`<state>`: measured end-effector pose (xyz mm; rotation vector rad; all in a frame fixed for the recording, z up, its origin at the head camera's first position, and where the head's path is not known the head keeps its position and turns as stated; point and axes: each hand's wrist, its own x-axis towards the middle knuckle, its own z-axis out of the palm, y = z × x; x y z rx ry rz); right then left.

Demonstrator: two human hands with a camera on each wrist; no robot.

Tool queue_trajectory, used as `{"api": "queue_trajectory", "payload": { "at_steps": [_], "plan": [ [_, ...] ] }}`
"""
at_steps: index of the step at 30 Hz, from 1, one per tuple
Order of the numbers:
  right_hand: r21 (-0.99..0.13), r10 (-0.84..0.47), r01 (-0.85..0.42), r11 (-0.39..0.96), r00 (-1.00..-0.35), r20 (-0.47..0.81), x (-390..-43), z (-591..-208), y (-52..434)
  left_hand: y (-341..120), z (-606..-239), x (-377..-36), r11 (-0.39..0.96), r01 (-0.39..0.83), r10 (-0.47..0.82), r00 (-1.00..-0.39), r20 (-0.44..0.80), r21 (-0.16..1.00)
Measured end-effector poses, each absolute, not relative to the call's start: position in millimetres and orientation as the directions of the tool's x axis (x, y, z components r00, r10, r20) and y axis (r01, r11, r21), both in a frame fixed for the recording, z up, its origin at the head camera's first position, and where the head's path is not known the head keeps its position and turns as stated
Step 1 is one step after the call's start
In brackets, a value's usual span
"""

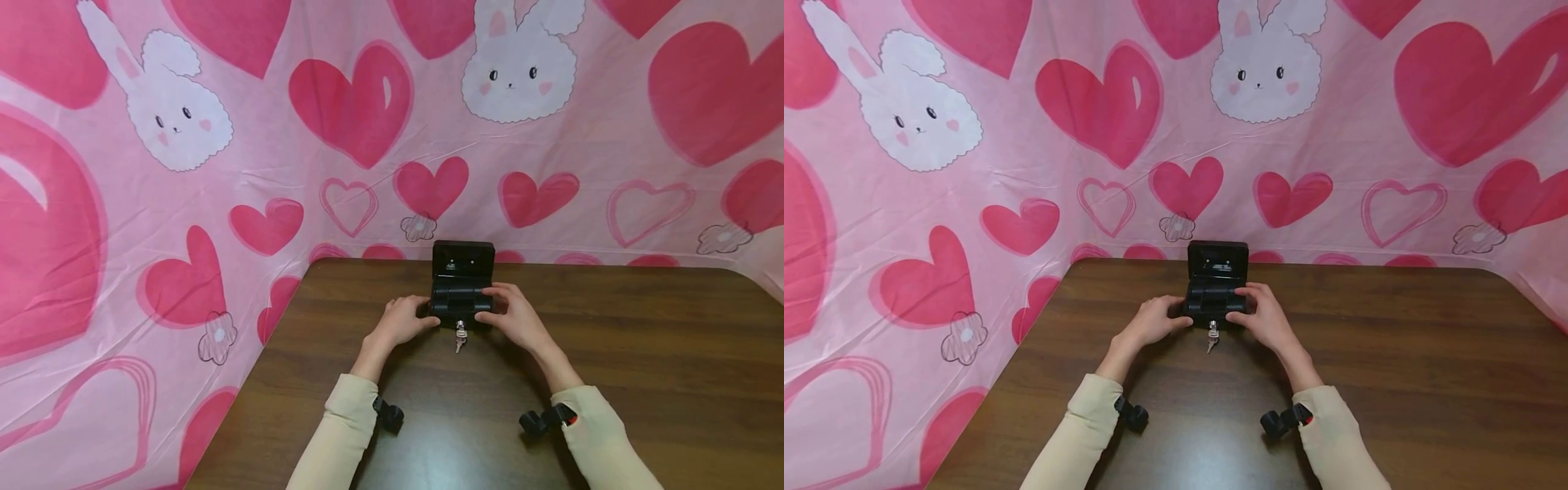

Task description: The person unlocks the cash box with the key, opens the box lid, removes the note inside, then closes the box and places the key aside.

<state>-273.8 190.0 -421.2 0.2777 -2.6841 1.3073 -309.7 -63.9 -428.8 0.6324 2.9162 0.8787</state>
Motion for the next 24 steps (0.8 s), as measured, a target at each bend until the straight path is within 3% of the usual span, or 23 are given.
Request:
{"api": "queue_trajectory", "payload": {
  "at_steps": [24],
  "plan": [
    [-0.779, -0.068, -0.185, 0.599, -0.981, 0.181, -262, -396, 250, -62, -428, -309, 0.728, 0.387, 0.416, -0.906, 0.084, 0.567]
  ]
}}
